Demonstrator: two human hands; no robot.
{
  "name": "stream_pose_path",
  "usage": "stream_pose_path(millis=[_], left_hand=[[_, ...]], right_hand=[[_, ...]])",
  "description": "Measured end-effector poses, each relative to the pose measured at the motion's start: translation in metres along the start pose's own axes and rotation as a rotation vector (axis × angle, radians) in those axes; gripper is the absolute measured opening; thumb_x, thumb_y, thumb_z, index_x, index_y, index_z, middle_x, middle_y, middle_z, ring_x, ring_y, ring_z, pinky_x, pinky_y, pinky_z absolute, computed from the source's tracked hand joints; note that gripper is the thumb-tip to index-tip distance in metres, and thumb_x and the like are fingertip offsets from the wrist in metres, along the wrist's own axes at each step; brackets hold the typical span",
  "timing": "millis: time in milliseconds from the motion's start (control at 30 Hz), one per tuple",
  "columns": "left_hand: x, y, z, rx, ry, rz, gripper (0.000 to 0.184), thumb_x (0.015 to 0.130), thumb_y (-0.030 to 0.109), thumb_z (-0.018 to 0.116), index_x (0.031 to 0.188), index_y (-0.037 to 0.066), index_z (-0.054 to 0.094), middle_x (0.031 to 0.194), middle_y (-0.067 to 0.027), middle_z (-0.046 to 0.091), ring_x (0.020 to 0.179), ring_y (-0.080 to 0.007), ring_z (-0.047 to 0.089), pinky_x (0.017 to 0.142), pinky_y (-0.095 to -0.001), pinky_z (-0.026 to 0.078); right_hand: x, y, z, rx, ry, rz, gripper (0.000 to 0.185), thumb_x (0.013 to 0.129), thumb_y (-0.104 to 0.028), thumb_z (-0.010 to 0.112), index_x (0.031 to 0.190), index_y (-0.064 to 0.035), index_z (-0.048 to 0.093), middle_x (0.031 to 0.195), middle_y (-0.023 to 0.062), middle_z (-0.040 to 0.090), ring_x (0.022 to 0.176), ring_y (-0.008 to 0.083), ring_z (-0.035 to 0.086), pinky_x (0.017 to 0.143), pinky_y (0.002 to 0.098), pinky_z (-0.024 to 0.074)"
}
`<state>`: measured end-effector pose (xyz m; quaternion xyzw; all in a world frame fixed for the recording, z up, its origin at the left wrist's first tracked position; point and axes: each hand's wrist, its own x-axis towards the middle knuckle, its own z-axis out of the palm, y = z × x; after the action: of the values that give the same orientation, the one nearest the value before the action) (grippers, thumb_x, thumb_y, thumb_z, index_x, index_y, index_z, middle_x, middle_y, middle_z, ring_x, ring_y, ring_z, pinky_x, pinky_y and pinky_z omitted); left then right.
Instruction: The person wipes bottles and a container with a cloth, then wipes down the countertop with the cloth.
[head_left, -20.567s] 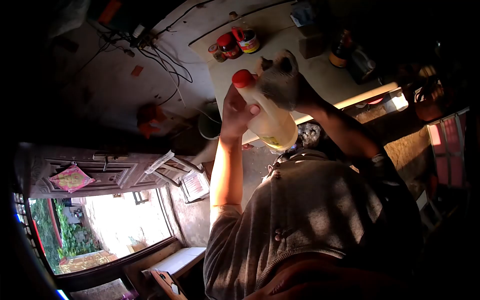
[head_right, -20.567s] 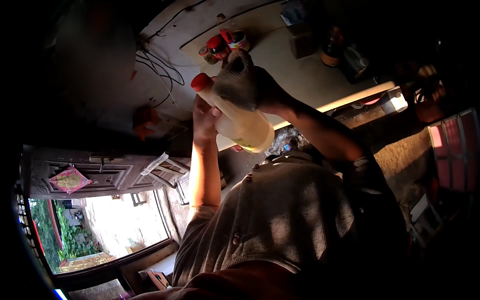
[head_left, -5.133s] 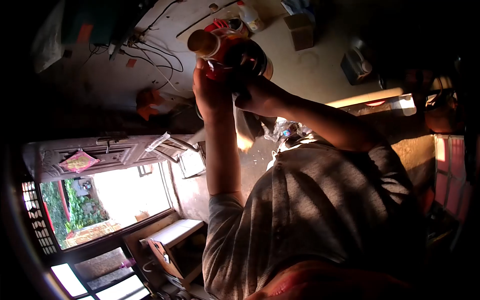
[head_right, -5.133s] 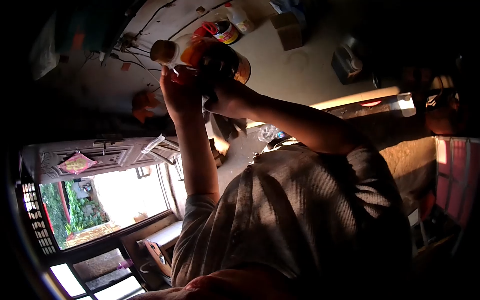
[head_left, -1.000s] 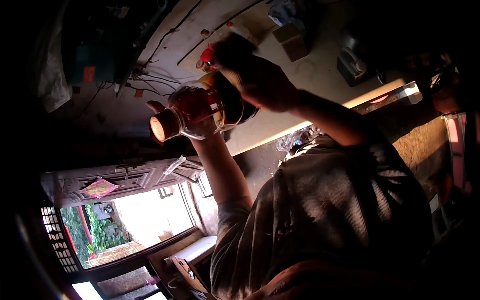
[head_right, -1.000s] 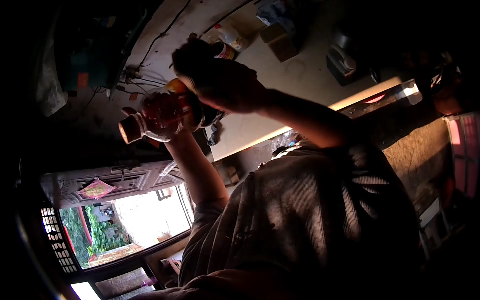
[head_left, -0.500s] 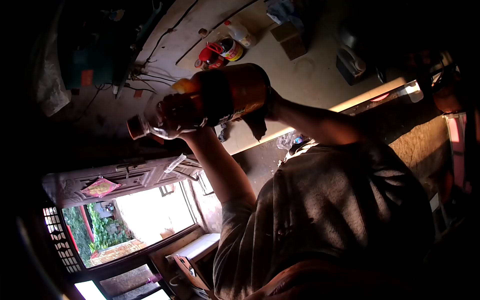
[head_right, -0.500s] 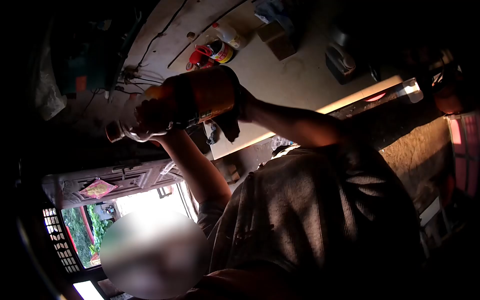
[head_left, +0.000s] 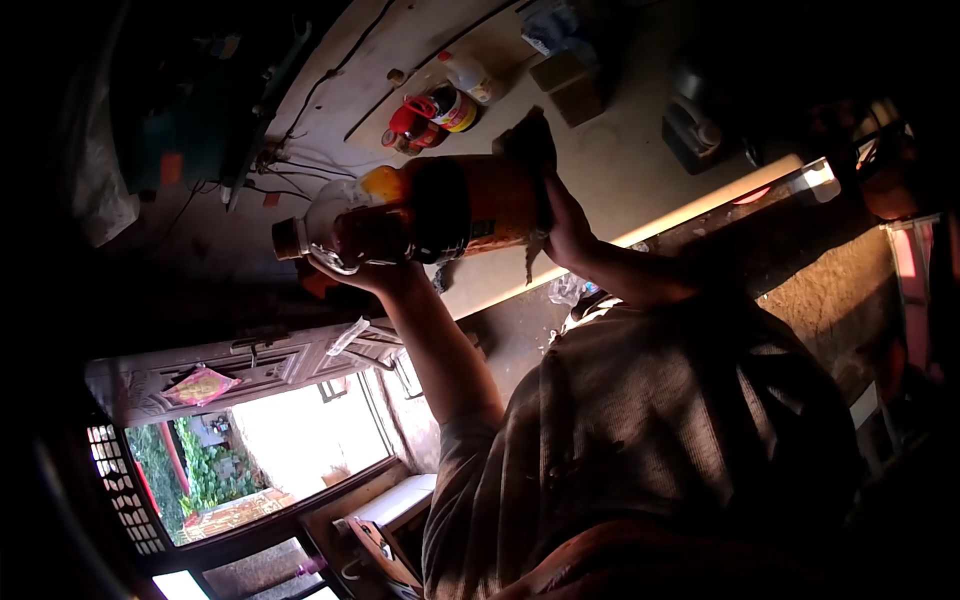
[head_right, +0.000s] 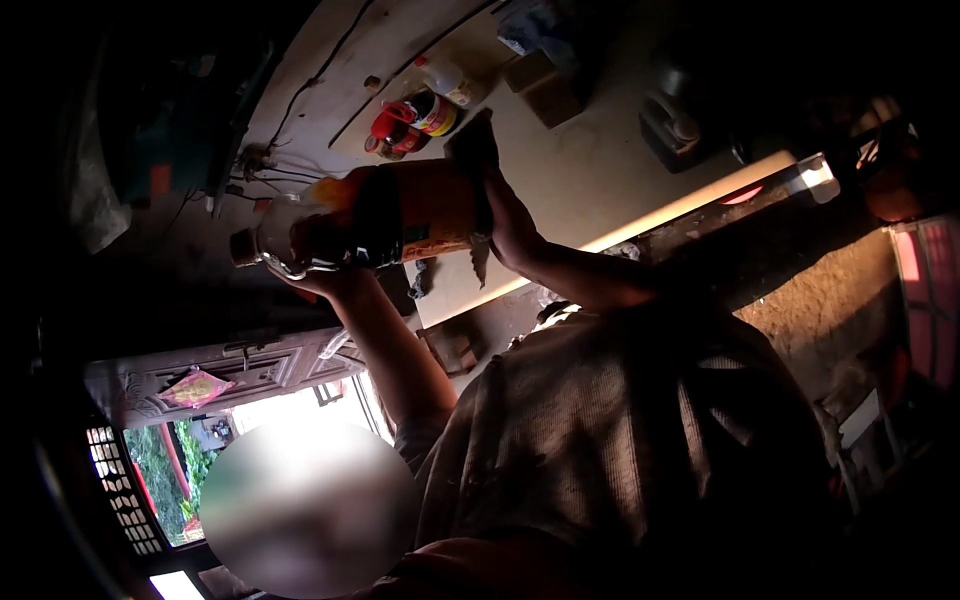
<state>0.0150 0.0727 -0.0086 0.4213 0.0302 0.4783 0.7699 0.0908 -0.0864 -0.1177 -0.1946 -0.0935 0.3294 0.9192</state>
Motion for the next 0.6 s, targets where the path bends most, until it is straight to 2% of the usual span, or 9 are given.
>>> stream_pose_path(millis=[33, 133, 167, 233, 267, 367, 433, 500, 600], left_hand=[[0.018, -0.001, -0.004, -0.213, -0.54, -0.136, 0.055, 0.081, 0.052, 0.04, 0.114, 0.009, 0.05, 0.095, -0.0072, 0.058, 0.085, -0.024, 0.059, 0.073, -0.0396, 0.051], [-0.005, 0.0, 0.032, -0.566, -0.74, -0.419, 0.056, 0.081, 0.053, 0.039, 0.112, 0.008, 0.052, 0.09, -0.0075, 0.059, 0.078, -0.0241, 0.061, 0.07, -0.0397, 0.052], [-0.011, 0.0, 0.045, -0.19, -0.237, -0.209, 0.049, 0.081, 0.056, 0.037, 0.084, 0.01, 0.052, 0.068, -0.0053, 0.054, 0.06, -0.0214, 0.055, 0.055, -0.0324, 0.047], [-0.028, 0.003, 0.071, 0.2, 0.309, 0.014, 0.054, 0.08, 0.059, 0.037, 0.076, 0.009, 0.058, 0.061, -0.0049, 0.056, 0.056, -0.0186, 0.056, 0.047, -0.0247, 0.045], [-0.03, 0.003, 0.069, 0.192, 0.306, 0.007, 0.054, 0.08, 0.059, 0.037, 0.076, 0.009, 0.058, 0.061, -0.0049, 0.056, 0.056, -0.0186, 0.056, 0.047, -0.0247, 0.045], [-0.036, -0.002, 0.061, 0.277, 0.344, 0.062, 0.056, 0.08, 0.058, 0.038, 0.11, 0.012, 0.05, 0.094, -0.0077, 0.058, 0.072, -0.0198, 0.058, 0.059, -0.0302, 0.05], [-0.046, -0.006, 0.058, 0.393, 0.261, 0.223, 0.067, 0.073, 0.044, 0.06, 0.125, 0.014, 0.032, 0.116, -0.0112, 0.043, 0.092, -0.0255, 0.052, 0.076, -0.0373, 0.048], [-0.036, -0.006, 0.016, 1.184, -0.279, 1.027, 0.103, 0.056, 0.034, 0.082, 0.134, 0.006, 0.02, 0.125, -0.0174, 0.036, 0.113, -0.0295, 0.042, 0.092, -0.0416, 0.041], [-0.033, -0.001, -0.005, 1.188, -0.298, 1.046, 0.116, 0.049, 0.048, 0.083, 0.133, -0.001, 0.02, 0.126, -0.0205, 0.036, 0.113, -0.0306, 0.042, 0.094, -0.0409, 0.036]], right_hand=[[0.0, -0.01, 0.0, -0.006, 0.004, -0.006, 0.056, 0.092, -0.044, 0.037, 0.132, -0.0053, 0.031, 0.125, 0.0078, 0.043, 0.116, 0.0147, 0.039, 0.099, 0.0314, 0.0306], [0.002, -0.034, 0.002, -0.402, -0.172, -0.357, 0.055, 0.092, -0.04, 0.039, 0.131, -0.0028, 0.03, 0.122, 0.0092, 0.045, 0.112, 0.0131, 0.042, 0.096, 0.0298, 0.0334], [0.003, -0.031, 0.002, -0.258, -0.129, -0.118, 0.056, 0.091, -0.042, 0.04, 0.13, -0.0025, 0.031, 0.12, 0.0102, 0.046, 0.109, 0.0142, 0.046, 0.093, 0.0299, 0.0375], [-0.005, -0.034, 0.007, -0.029, -0.005, 0.383, 0.062, 0.087, -0.049, 0.045, 0.127, -0.0034, 0.036, 0.112, 0.0125, 0.053, 0.094, 0.0187, 0.057, 0.08, 0.032, 0.0487], [-0.009, -0.022, -0.003, 0.026, 0.012, 0.514, 0.067, 0.083, -0.057, 0.044, 0.124, -0.0037, 0.04, 0.108, 0.0144, 0.056, 0.088, 0.0211, 0.059, 0.076, 0.0339, 0.0512], [-0.016, -0.016, 0.0, 0.038, -0.113, 0.539, 0.076, 0.083, -0.067, 0.027, 0.118, -0.0018, 0.045, 0.094, 0.0154, 0.06, 0.077, 0.0202, 0.061, 0.066, 0.0323, 0.0519], [-0.008, -0.018, -0.009, -0.062, -0.129, 0.631, 0.075, 0.083, -0.067, 0.024, 0.112, -0.0019, 0.048, 0.084, 0.0143, 0.06, 0.068, 0.0196, 0.06, 0.06, 0.0316, 0.0511], [0.0, -0.006, -0.017, -0.215, -0.128, 0.678, 0.072, 0.086, -0.064, 0.02, 0.093, -0.0025, 0.056, 0.058, 0.0111, 0.057, 0.046, 0.018, 0.055, 0.048, 0.03, 0.0476], [0.001, -0.011, -0.015, -0.698, 0.068, 0.646, 0.074, 0.089, -0.059, 0.019, 0.083, 0.0022, 0.059, 0.056, 0.0138, 0.055, 0.045, 0.0228, 0.055, 0.043, 0.0342, 0.0481]])
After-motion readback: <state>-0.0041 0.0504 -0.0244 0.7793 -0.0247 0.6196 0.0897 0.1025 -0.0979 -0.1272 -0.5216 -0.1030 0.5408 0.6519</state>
